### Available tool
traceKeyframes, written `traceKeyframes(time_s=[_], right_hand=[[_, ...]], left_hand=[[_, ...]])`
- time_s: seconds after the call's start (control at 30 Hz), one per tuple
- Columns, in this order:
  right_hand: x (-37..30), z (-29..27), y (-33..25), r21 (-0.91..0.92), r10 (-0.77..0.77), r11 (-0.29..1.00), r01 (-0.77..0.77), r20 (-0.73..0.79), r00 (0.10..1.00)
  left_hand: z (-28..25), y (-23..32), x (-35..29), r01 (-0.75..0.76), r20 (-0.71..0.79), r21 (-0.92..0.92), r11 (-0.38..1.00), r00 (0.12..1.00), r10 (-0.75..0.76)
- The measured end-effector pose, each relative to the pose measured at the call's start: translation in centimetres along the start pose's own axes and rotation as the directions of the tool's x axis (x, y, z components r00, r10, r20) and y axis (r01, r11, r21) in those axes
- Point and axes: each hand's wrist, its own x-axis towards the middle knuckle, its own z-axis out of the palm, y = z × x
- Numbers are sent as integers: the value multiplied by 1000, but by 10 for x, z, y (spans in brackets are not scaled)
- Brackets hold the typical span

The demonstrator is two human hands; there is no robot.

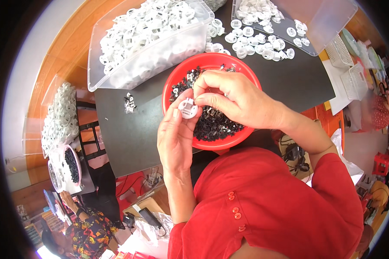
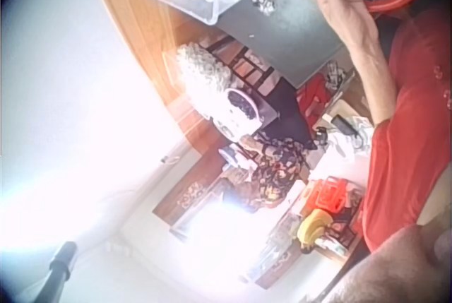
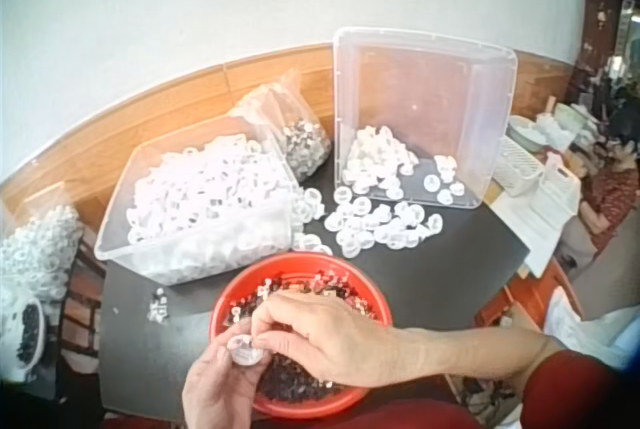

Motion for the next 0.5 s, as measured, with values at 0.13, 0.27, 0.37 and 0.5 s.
traceKeyframes(time_s=[0.13, 0.27, 0.37, 0.5], right_hand=[[-5, 9, -2, -176, -59, 983, 46, -71, 996], [-8, 17, 7, -280, -141, 955, 99, -134, 981], [-8, 17, 11, -331, -177, 935, 130, -115, 977], [-7, 12, 13, -359, -212, 916, 177, -59, 976]], left_hand=[[1, -6, 0, 43, -22, -34, 999, 999, -43], [3, -8, 0, 40, -78, -47, 998, 996, -44], [3, -8, -1, 59, -68, -91, 994, 996, -66], [-1, -8, 0, 79, -59, -98, 992, 995, -85]])
